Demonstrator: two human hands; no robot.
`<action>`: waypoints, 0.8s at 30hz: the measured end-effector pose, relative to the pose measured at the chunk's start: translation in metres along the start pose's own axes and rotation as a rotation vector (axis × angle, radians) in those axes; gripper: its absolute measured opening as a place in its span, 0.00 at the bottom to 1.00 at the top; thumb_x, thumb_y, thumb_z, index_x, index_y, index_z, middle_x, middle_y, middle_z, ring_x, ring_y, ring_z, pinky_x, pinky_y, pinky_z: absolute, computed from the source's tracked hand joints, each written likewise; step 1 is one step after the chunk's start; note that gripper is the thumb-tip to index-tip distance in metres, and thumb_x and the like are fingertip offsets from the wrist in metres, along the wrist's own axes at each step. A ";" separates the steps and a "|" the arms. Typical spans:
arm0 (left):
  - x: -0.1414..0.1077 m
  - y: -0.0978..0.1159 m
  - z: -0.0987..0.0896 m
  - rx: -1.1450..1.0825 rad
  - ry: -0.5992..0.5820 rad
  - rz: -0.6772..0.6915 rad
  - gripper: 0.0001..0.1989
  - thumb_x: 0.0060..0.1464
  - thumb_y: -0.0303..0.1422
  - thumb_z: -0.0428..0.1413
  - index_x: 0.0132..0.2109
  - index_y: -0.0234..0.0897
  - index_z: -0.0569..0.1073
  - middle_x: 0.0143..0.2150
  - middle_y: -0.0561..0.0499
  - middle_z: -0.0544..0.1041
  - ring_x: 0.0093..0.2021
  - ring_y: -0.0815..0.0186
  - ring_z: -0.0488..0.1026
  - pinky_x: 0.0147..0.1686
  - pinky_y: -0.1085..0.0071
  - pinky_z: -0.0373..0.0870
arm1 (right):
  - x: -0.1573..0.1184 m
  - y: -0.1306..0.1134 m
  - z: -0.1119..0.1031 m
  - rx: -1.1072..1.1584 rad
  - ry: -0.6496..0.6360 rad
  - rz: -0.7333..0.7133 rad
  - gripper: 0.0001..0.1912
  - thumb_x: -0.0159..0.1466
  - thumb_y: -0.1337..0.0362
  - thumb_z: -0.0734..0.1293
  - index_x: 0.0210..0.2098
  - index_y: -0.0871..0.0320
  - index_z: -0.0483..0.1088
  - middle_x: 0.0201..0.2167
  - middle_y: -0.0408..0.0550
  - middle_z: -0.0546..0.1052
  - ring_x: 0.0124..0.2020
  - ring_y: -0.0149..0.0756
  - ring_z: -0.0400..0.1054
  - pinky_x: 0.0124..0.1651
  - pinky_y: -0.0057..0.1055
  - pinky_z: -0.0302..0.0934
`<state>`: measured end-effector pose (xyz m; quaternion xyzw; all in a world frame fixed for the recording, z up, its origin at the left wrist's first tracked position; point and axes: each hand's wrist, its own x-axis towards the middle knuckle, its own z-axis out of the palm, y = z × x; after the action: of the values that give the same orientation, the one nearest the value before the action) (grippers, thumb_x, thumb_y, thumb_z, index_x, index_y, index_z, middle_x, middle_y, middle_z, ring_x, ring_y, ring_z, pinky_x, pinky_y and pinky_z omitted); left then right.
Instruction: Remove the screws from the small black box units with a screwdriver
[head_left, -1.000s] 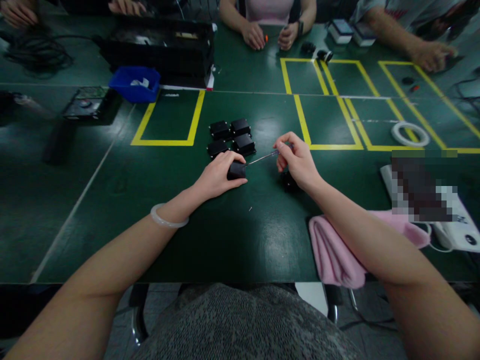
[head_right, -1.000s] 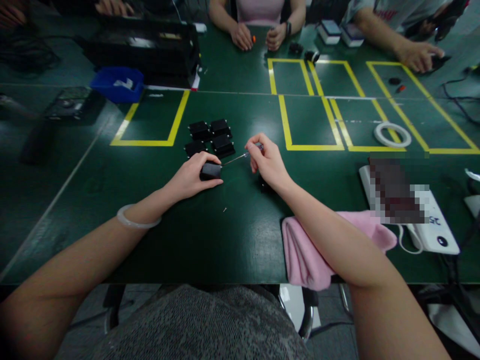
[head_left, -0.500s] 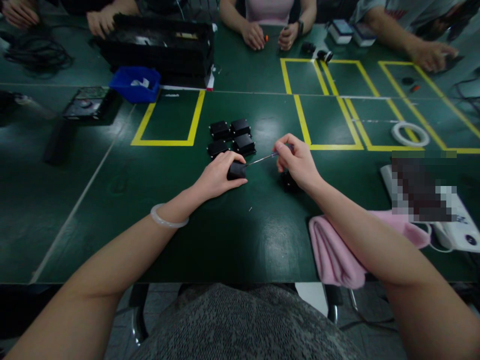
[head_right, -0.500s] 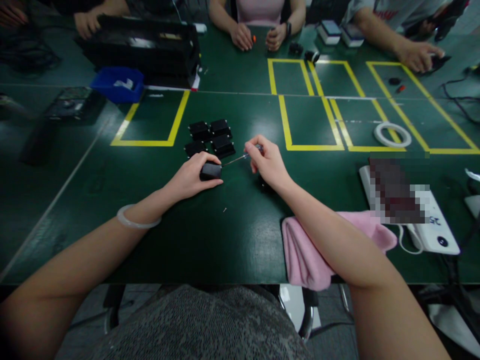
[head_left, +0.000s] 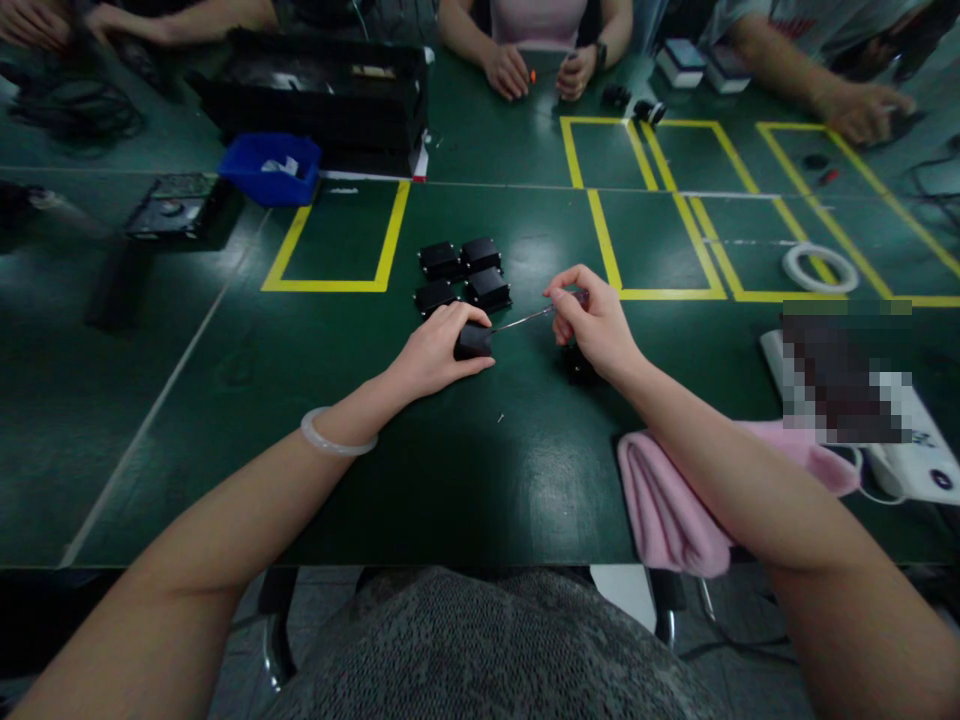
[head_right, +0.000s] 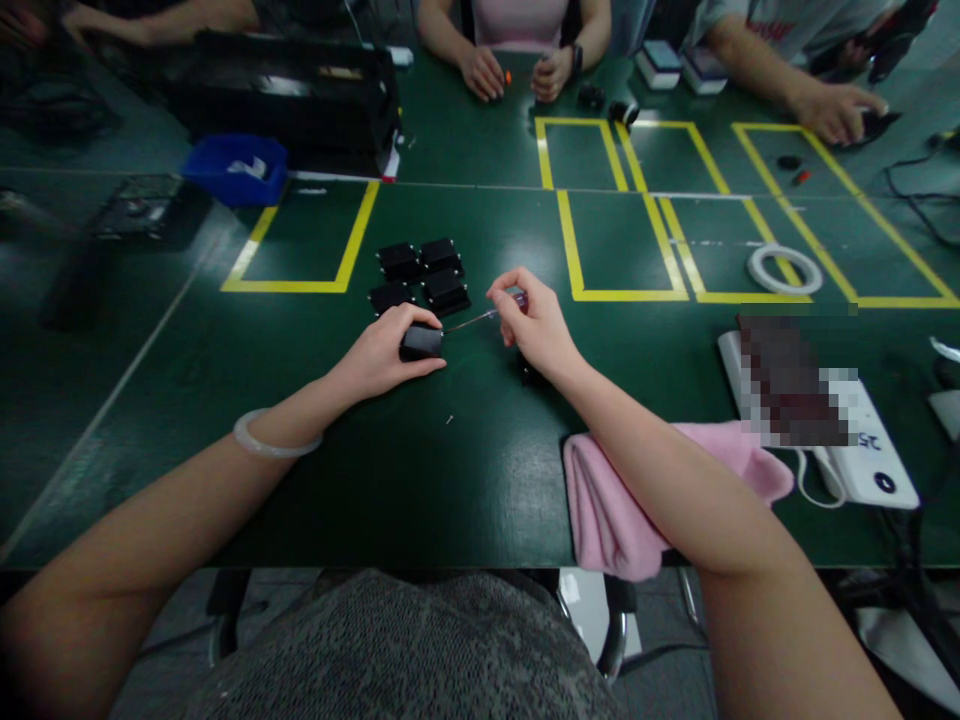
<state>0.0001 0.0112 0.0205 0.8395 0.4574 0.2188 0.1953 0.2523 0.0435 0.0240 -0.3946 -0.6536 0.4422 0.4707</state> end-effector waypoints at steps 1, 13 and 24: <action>0.000 0.000 0.000 0.000 0.000 0.001 0.20 0.57 0.38 0.64 0.53 0.41 0.68 0.54 0.46 0.75 0.55 0.52 0.72 0.56 0.56 0.68 | 0.000 0.000 0.000 0.003 0.005 0.000 0.14 0.69 0.49 0.69 0.37 0.52 0.66 0.14 0.32 0.61 0.14 0.30 0.59 0.21 0.29 0.54; -0.001 0.001 0.000 -0.011 0.008 0.015 0.20 0.58 0.38 0.64 0.53 0.40 0.68 0.53 0.45 0.75 0.55 0.52 0.72 0.55 0.55 0.69 | 0.000 0.001 0.000 0.009 0.018 -0.001 0.14 0.68 0.50 0.69 0.38 0.51 0.66 0.14 0.32 0.62 0.14 0.30 0.60 0.21 0.29 0.53; 0.000 0.000 0.000 -0.011 0.007 0.010 0.20 0.57 0.38 0.64 0.53 0.41 0.68 0.53 0.45 0.75 0.55 0.52 0.72 0.55 0.56 0.69 | -0.001 -0.001 0.001 -0.015 0.017 0.003 0.16 0.69 0.47 0.68 0.36 0.51 0.65 0.13 0.32 0.60 0.14 0.31 0.60 0.21 0.30 0.53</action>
<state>-0.0001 0.0109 0.0204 0.8400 0.4526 0.2254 0.1970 0.2518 0.0423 0.0247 -0.4028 -0.6522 0.4347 0.4727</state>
